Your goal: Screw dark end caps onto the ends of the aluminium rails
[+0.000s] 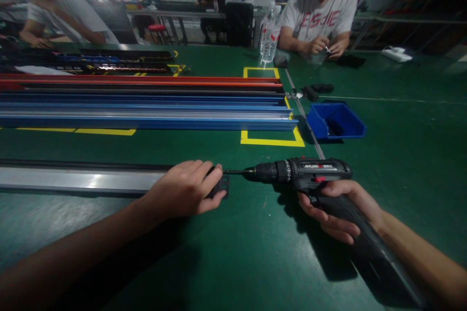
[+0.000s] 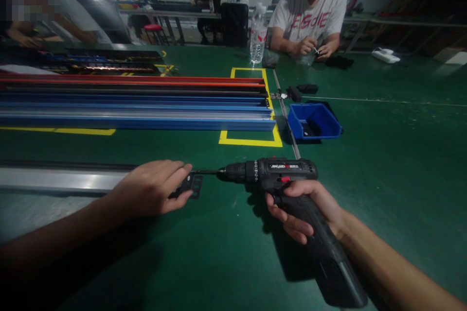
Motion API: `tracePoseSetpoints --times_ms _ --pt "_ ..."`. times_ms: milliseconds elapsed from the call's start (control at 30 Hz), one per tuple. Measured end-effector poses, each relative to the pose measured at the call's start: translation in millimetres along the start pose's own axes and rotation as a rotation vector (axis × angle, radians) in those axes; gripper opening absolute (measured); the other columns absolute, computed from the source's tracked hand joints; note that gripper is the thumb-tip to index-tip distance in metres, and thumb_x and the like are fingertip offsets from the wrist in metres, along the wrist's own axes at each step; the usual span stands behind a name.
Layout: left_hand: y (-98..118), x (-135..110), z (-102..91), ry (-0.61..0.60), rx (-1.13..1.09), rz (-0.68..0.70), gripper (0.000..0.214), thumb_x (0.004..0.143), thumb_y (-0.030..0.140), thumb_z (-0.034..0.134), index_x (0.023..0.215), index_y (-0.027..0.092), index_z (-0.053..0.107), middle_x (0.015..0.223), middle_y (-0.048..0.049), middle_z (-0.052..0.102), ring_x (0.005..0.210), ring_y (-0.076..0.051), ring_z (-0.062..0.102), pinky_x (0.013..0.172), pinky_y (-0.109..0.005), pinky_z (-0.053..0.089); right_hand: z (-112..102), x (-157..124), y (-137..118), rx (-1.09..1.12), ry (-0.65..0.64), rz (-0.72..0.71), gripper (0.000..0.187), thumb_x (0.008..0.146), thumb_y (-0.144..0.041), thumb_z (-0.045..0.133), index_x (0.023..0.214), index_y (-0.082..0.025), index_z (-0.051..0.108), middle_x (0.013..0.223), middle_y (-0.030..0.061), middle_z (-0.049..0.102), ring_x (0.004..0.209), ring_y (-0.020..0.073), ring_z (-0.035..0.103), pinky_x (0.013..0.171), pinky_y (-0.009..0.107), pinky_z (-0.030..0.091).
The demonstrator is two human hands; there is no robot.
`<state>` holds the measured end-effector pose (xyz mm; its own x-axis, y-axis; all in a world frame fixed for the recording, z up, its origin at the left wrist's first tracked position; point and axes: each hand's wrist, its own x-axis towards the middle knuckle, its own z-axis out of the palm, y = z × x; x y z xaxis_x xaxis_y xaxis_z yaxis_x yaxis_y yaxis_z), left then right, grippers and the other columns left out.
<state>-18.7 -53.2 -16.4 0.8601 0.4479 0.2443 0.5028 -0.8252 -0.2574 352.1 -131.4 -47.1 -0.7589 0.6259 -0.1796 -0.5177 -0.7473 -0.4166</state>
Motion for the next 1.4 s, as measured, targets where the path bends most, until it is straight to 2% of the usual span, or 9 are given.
tracePoseSetpoints --times_ms 300,633,933,1400 --pt "0.4 0.6 0.8 -0.021 0.004 -0.017 0.039 0.096 0.041 0.054 0.117 0.01 0.066 0.098 -0.0155 0.072 0.084 -0.026 0.069 0.069 -0.036 0.057 2.6 -0.1 -0.9 -0.032 0.033 0.014 0.038 0.096 -0.031 0.044 0.111 -0.002 0.064 0.083 0.0079 0.065 0.037 0.0041 0.047 0.047 0.019 0.057" --pt "0.4 2.5 -3.3 -0.007 -0.034 -0.017 0.04 0.096 0.038 0.051 0.116 0.006 0.065 0.095 -0.0168 0.071 0.08 -0.028 0.069 0.065 -0.038 0.057 5.2 -1.4 -1.4 0.025 -0.026 0.021 0.043 0.1 -0.028 0.037 0.117 0.001 0.063 0.089 0.0111 0.066 0.043 0.0048 0.054 0.055 0.022 0.06" --pt "-0.7 -0.7 -0.3 0.026 -0.056 0.008 0.04 0.097 0.037 0.051 0.119 0.005 0.062 0.095 -0.0174 0.071 0.079 -0.029 0.068 0.063 -0.039 0.057 4.2 -0.1 -2.0 -0.008 -0.005 0.034 0.038 0.098 -0.029 0.042 0.113 -0.004 0.065 0.085 0.0087 0.065 0.039 0.0046 0.05 0.049 0.021 0.058" --pt "1.4 1.6 -4.3 -0.052 -0.005 -0.03 0.042 0.096 0.042 0.051 0.116 0.008 0.066 0.097 -0.0165 0.072 0.081 -0.027 0.069 0.065 -0.037 0.057 1.1 -2.1 0.3 -0.039 0.029 0.016 0.04 0.098 -0.033 0.041 0.111 -0.003 0.063 0.084 0.008 0.064 0.036 0.0036 0.045 0.047 0.019 0.055"
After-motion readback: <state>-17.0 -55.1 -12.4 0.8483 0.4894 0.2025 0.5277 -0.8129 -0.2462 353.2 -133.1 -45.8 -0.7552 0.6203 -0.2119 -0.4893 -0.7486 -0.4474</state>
